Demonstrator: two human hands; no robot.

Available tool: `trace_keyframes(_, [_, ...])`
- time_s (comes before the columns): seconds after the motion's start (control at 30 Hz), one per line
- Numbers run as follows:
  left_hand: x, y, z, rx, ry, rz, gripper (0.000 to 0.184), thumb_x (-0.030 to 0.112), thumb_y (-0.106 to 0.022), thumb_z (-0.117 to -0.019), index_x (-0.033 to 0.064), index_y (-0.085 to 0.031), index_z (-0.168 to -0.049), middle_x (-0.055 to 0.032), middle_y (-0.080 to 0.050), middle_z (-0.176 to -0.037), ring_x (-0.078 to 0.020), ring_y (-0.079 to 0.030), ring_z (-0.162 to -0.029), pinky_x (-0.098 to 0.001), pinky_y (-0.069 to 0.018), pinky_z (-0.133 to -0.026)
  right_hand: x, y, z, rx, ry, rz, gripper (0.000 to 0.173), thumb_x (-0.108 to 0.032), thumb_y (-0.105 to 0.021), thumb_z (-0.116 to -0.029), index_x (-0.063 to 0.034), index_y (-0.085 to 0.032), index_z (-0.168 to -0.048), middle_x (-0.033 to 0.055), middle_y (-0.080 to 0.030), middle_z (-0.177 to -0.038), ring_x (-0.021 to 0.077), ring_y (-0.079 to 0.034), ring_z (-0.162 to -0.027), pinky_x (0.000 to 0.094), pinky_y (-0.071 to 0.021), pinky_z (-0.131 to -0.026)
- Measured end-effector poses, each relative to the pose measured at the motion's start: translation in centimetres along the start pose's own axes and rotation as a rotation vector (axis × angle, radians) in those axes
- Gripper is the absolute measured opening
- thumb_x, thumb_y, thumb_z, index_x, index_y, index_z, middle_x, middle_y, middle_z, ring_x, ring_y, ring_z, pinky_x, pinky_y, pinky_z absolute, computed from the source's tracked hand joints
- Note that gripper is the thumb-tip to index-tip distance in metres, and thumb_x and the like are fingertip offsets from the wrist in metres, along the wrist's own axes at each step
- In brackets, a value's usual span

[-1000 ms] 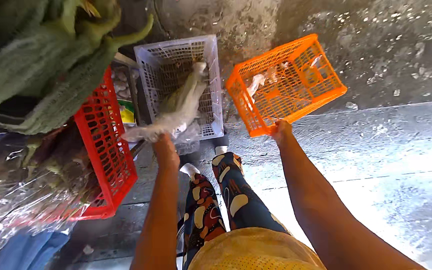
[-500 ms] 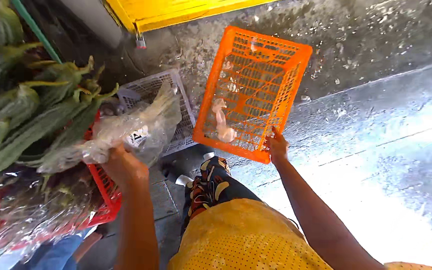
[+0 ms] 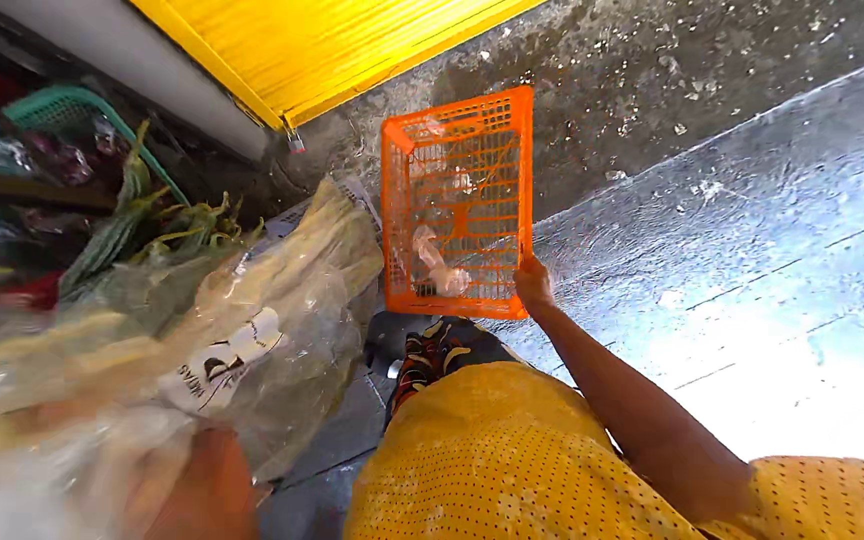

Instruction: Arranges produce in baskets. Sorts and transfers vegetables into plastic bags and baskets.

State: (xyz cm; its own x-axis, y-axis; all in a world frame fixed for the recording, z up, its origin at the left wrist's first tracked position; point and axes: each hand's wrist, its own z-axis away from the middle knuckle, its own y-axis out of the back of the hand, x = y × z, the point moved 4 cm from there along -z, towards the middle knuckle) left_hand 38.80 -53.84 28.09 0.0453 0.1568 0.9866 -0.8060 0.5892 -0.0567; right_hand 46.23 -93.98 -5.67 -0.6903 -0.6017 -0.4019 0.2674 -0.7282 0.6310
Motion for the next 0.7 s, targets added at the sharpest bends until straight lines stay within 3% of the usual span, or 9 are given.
trace_keyframes(0.23, [4.7, -0.4, -1.7, -0.221, -0.106, 0.068, 0.024, 0.000, -0.032, -0.1065, 0.0002, -0.056, -0.106, -0.0060, -0.068, -0.092, -0.0145, -0.069, -0.094, -0.0322, -0.0584, -0.088, -2.9, -2.7, 4.2, -0.217, 0.054, 0.149, 0.053, -0.016, -0.051, -0.1039, -0.0055, -0.041, -0.155, 0.0300, -0.065, -0.125, 0.0469, -0.063, -0.117, 0.0640, -0.0476, -0.100])
trace_keyframes(0.27, [4.9, -1.3, -2.1, -0.211, -0.137, 0.087, 0.024, 0.004, -0.031, -0.1082, 0.0023, -0.055, -0.105, -0.0045, -0.065, -0.089, -0.0129, -0.067, -0.089, -0.0306, -0.0582, -0.084, -3.3, -3.2, 4.7, -0.255, 0.070, 0.138, 0.053, -0.016, -0.051, -0.1040, -0.0052, -0.040, -0.155, 0.0296, -0.064, -0.127, 0.0459, -0.062, -0.120, 0.0632, -0.0467, -0.102])
trace_keyframes(0.33, [5.2, -4.3, -2.8, -0.104, -0.174, 0.127, 0.033, 0.012, -0.029, -0.1106, 0.0133, -0.053, -0.088, 0.0051, -0.055, -0.068, -0.0037, -0.058, -0.063, -0.0189, -0.0530, -0.062, -3.8, -4.3, 5.7, -0.331, 0.099, 0.101, 0.056, -0.015, -0.053, -0.1029, -0.0051, -0.039, -0.156, 0.0292, -0.063, -0.129, 0.0445, -0.061, -0.121, 0.0621, -0.0462, -0.103])
trace_keyframes(0.37, [5.0, -5.2, -3.3, -0.122, -0.196, 0.135, 0.033, 0.014, -0.029, -0.1112, 0.0156, -0.054, -0.090, 0.0072, -0.056, -0.070, -0.0021, -0.057, -0.064, -0.0179, -0.0516, -0.063, -4.0, -4.6, 6.3, -0.364, 0.114, 0.072, 0.056, -0.014, -0.054, -0.1021, -0.0050, -0.040, -0.155, 0.0291, -0.063, -0.130, 0.0441, -0.061, -0.122, 0.0618, -0.0462, -0.104])
trace_keyframes(0.43, [4.1, -6.4, -3.1, -0.263, -0.238, 0.164, 0.026, 0.015, -0.029, -0.1119, 0.0113, -0.054, -0.117, 0.0020, -0.067, -0.101, -0.0073, -0.066, -0.094, -0.0266, -0.0564, -0.089, -4.6, -4.7, 7.4, -0.421, 0.133, -0.009, 0.055, -0.012, -0.057, -0.1005, -0.0032, -0.043, -0.153, 0.0295, -0.062, -0.131, 0.0431, -0.060, -0.122, 0.0601, -0.0462, -0.105])
trace_keyframes(0.5, [1.8, -6.3, -1.5, -0.359, -0.233, 0.195, 0.018, 0.022, -0.039, -0.1077, 0.0158, -0.052, -0.119, 0.0047, -0.066, -0.105, -0.0049, -0.065, -0.098, -0.0248, -0.0562, -0.090, -4.8, -4.6, 8.1, -0.456, 0.110, -0.093, 0.049, -0.010, -0.058, -0.1007, 0.0000, -0.048, -0.147, 0.0285, -0.063, -0.129, 0.0395, -0.062, -0.119, 0.0559, -0.0482, -0.103])
trace_keyframes(0.57, [-2.1, -4.8, 0.9, -0.471, -0.088, 0.279, 0.028, 0.040, -0.073, -0.0893, 0.0244, -0.069, -0.112, 0.0099, -0.073, -0.103, -0.0012, -0.067, -0.099, -0.0221, -0.0567, -0.087, -4.2, -5.0, 8.0, -0.458, 0.037, -0.234, 0.043, -0.004, -0.058, -0.0967, 0.0031, -0.052, -0.139, 0.0258, -0.063, -0.120, 0.0328, -0.064, -0.106, 0.0496, -0.0526, -0.092])
trace_keyframes(0.63, [-6.3, -3.6, 3.7, -0.489, 0.204, 0.293, 0.034, 0.050, -0.083, -0.0741, 0.0270, -0.074, -0.097, 0.0099, -0.074, -0.091, -0.0016, -0.070, -0.088, -0.0241, -0.0592, -0.079, -3.4, -4.9, 7.8, -0.447, 0.002, -0.348, 0.042, -0.001, -0.059, -0.0953, 0.0058, -0.052, -0.136, 0.0254, -0.063, -0.116, 0.0305, -0.065, -0.099, 0.0473, -0.0554, -0.085])
trace_keyframes(0.7, [-9.7, -2.8, 6.3, -0.453, 0.404, 0.216, 0.040, 0.051, -0.086, -0.0706, 0.0237, -0.071, -0.095, 0.0086, -0.073, -0.087, -0.0029, -0.070, -0.084, -0.0245, -0.0597, -0.078, -2.6, -4.8, 7.3, -0.442, 0.018, -0.412, 0.042, -0.004, -0.059, -0.0974, 0.0057, -0.050, -0.138, 0.0226, -0.064, -0.111, 0.0260, -0.066, -0.091, 0.0430, -0.0572, -0.079])
